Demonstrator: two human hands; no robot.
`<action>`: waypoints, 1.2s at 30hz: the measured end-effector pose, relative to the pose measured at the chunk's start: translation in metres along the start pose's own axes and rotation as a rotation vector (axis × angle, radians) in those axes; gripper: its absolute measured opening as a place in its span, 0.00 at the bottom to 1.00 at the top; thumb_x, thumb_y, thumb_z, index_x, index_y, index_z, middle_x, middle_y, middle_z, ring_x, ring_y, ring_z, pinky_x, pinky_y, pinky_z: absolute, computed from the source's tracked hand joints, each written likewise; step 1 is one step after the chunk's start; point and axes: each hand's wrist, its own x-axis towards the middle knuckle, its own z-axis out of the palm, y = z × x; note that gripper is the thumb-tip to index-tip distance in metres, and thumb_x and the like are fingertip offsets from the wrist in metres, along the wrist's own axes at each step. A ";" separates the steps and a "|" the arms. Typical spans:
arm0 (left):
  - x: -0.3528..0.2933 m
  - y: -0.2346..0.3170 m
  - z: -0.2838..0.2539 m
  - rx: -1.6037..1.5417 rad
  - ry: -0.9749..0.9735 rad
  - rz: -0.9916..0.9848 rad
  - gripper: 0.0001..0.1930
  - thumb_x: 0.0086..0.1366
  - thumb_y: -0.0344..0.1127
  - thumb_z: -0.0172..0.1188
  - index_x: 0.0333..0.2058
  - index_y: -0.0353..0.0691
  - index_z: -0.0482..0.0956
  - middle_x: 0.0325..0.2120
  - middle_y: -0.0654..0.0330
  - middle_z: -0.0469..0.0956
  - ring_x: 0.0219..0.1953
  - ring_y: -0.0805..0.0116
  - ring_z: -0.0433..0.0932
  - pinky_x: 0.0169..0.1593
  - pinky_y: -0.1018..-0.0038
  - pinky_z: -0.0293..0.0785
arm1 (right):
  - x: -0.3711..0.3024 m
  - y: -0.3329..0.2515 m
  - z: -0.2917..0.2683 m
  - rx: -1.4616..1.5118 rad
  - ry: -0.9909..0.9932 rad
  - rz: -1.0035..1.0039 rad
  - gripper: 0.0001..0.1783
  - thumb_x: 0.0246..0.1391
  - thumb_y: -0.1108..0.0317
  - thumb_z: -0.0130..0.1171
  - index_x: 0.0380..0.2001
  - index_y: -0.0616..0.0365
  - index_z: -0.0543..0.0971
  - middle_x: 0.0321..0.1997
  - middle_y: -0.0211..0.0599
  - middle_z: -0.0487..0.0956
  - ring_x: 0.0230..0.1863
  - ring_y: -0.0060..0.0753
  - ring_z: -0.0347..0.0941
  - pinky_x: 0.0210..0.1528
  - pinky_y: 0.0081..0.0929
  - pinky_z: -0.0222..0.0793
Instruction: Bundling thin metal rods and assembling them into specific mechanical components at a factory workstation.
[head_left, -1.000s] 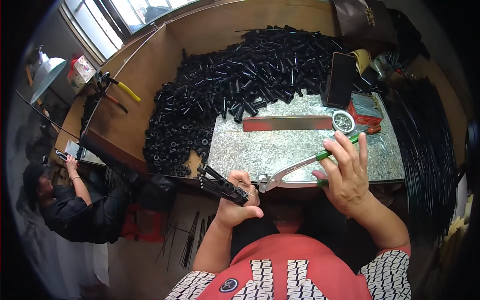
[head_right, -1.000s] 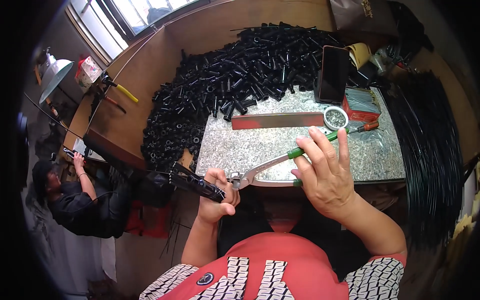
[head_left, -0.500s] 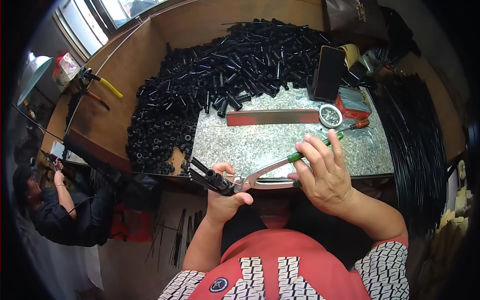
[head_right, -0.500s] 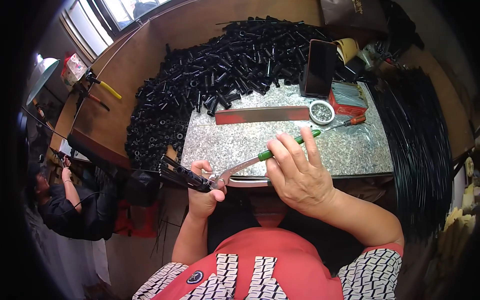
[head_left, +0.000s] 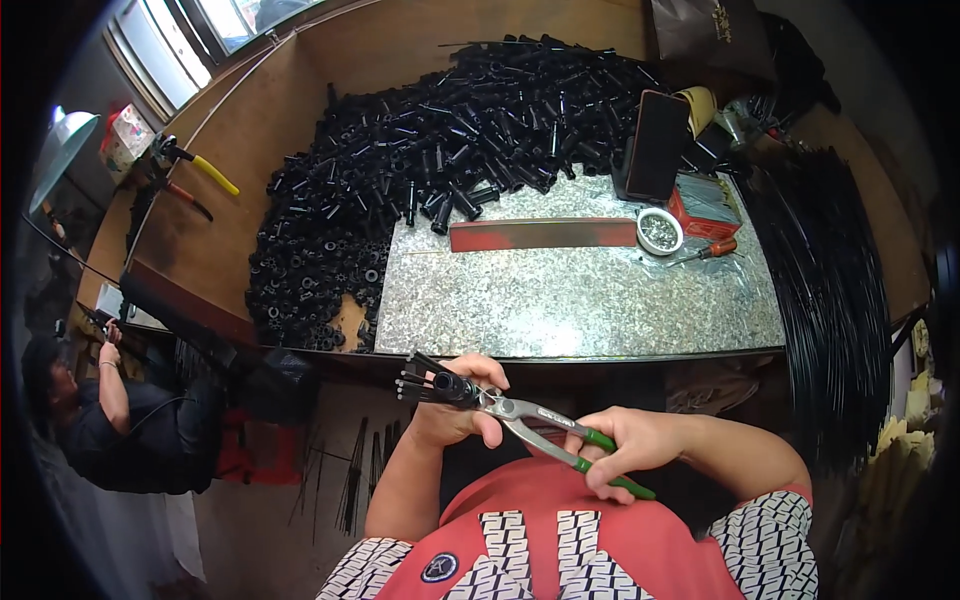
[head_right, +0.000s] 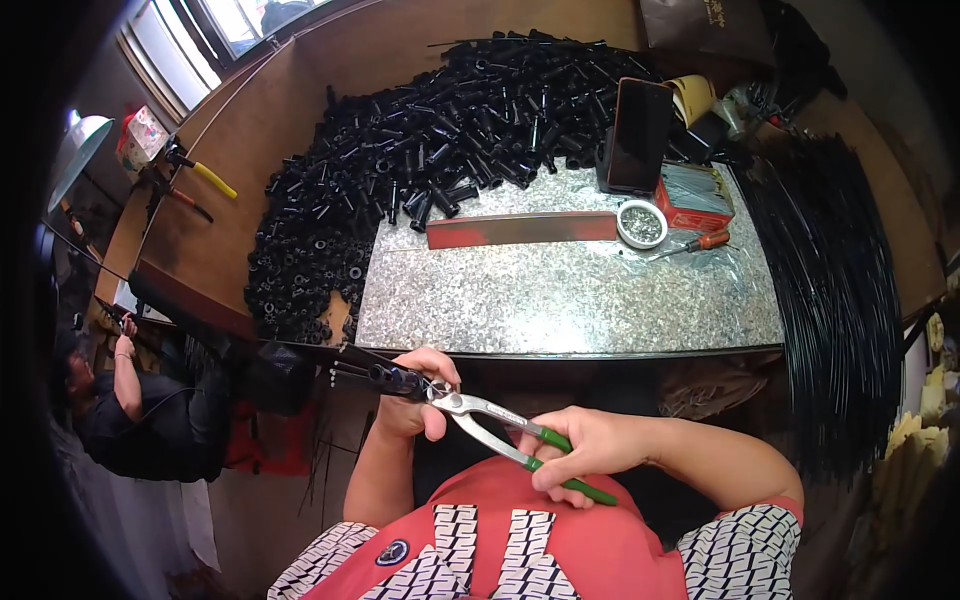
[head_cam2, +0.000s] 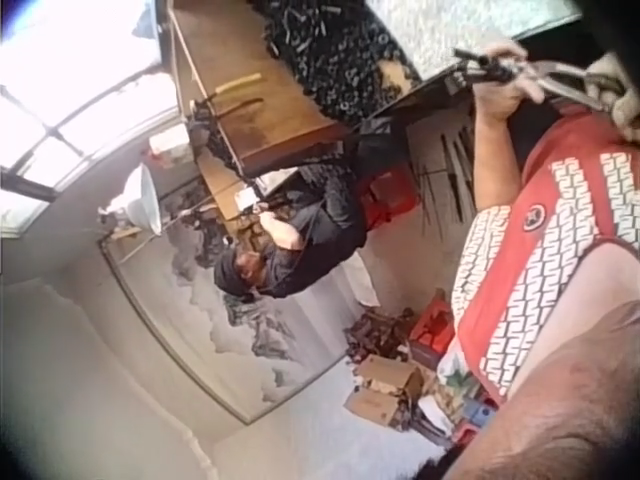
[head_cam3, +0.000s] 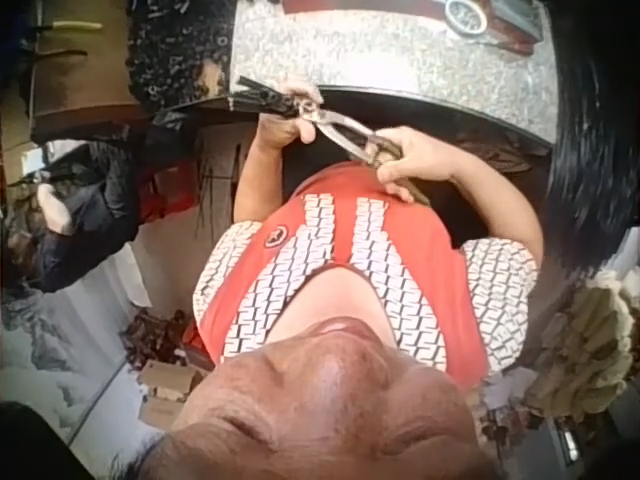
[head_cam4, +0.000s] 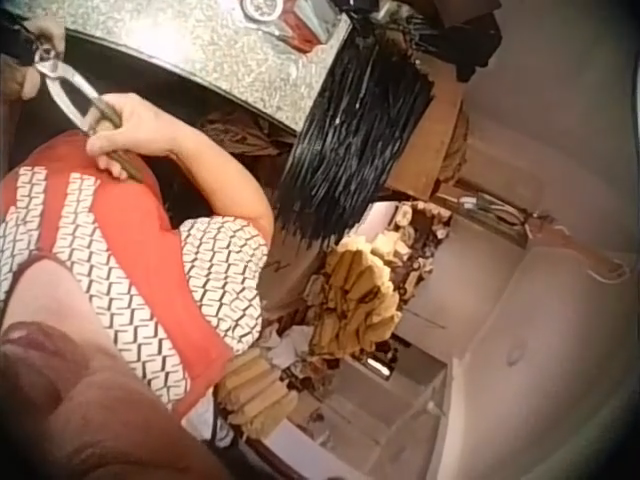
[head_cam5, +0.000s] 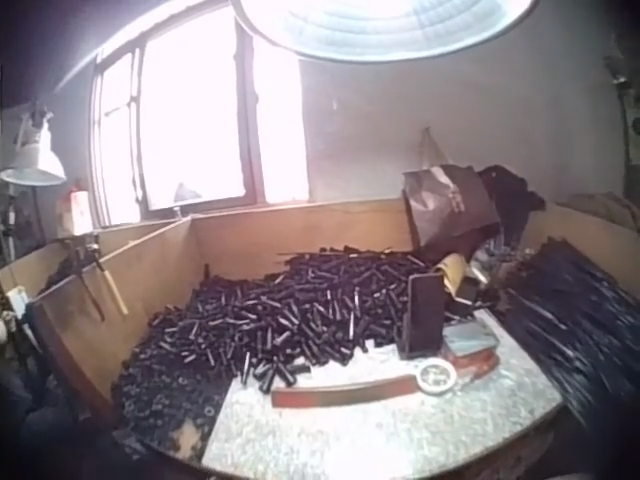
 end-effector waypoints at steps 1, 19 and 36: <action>0.002 -0.002 0.000 -0.005 -0.007 0.001 0.35 0.36 0.56 0.74 0.35 0.33 0.74 0.25 0.64 0.75 0.25 0.79 0.73 0.27 0.85 0.65 | 0.000 0.012 -0.003 0.185 -0.102 -0.014 0.20 0.58 0.61 0.59 0.45 0.62 0.66 0.23 0.33 0.77 0.20 0.23 0.75 0.23 0.20 0.71; 0.010 0.013 0.007 0.174 0.077 0.119 0.34 0.33 0.63 0.71 0.29 0.36 0.78 0.23 0.67 0.74 0.24 0.82 0.69 0.27 0.82 0.61 | 0.002 -0.006 0.010 -0.068 0.206 0.090 0.14 0.52 0.68 0.64 0.35 0.62 0.70 0.23 0.30 0.73 0.25 0.23 0.76 0.28 0.22 0.72; 0.012 0.005 0.003 0.074 0.056 0.006 0.32 0.34 0.57 0.75 0.31 0.37 0.78 0.26 0.64 0.76 0.30 0.75 0.73 0.34 0.78 0.66 | 0.003 0.001 -0.003 -0.691 0.266 -0.065 0.22 0.54 0.59 0.60 0.43 0.64 0.68 0.30 0.46 0.76 0.29 0.42 0.76 0.33 0.36 0.71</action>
